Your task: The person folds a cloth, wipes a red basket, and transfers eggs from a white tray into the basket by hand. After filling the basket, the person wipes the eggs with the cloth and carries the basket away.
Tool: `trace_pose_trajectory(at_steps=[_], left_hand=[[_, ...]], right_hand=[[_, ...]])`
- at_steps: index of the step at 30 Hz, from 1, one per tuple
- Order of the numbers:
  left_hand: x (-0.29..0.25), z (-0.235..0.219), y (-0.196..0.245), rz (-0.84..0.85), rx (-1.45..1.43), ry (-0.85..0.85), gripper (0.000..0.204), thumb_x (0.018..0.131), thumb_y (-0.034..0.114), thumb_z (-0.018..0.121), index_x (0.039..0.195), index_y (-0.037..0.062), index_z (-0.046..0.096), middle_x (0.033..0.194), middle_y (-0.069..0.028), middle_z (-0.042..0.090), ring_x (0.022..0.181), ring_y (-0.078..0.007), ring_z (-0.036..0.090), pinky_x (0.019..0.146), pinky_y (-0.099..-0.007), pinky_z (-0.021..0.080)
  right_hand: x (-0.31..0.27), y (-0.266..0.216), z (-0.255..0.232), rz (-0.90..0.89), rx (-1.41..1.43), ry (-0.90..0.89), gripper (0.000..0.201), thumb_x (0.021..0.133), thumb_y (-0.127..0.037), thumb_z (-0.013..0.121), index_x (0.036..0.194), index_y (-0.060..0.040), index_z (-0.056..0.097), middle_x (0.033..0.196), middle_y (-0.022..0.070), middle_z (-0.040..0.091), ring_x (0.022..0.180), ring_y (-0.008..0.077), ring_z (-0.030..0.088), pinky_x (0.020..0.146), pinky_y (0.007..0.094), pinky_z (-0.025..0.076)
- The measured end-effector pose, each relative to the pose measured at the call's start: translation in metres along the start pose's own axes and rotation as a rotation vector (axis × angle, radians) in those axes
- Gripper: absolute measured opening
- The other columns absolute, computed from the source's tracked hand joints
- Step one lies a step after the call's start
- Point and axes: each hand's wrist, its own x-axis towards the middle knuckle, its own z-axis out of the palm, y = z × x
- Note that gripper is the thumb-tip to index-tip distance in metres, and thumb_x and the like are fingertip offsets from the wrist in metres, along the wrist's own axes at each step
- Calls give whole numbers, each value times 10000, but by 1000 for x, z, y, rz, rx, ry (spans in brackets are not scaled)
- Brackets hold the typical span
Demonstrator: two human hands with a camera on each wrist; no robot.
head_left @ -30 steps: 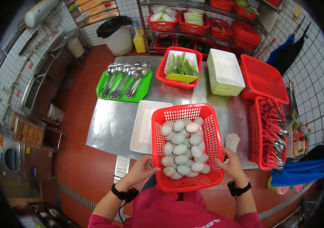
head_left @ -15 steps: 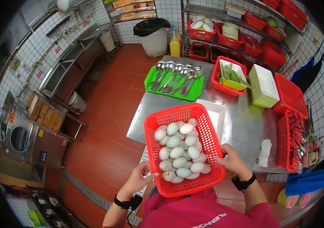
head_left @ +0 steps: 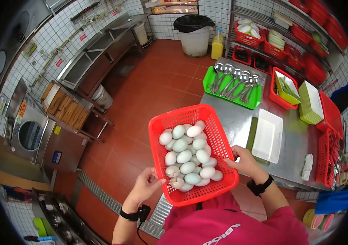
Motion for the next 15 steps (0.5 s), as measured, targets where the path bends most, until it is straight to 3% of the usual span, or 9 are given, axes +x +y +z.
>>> trace_pose_trajectory(at_steps=[7,9,11,15], left_hand=[[40,-87,-6,-1,92,57,294,928,29,775,1163,3,600,996,22,613,885,-41,555,795,-212,477],[61,-109,-7,-19,144,62,294,928,30,776,1163,1,601,996,22,615,884,-40,555,792,-210,478],[85,-130,-7,-71,5,93,293,925,42,784,1154,36,602,993,45,599,846,-25,509,745,-206,439],[138,-182,-3,-60,161,29,324,925,11,770,1187,26,580,1018,28,599,866,-32,530,766,-205,459]], right_hand=[[94,-29,50,-44,70,-68,369,889,-243,808,1105,9,646,925,85,708,795,158,655,734,318,546],[122,-35,62,-35,102,-68,374,892,-244,808,1113,9,643,933,77,713,801,160,662,741,319,553],[153,-44,72,-14,55,-71,371,890,-242,810,1112,5,643,940,90,717,802,168,669,747,324,559],[212,-56,88,16,45,-63,365,889,-239,810,1110,-1,644,940,101,717,801,178,674,752,329,564]])
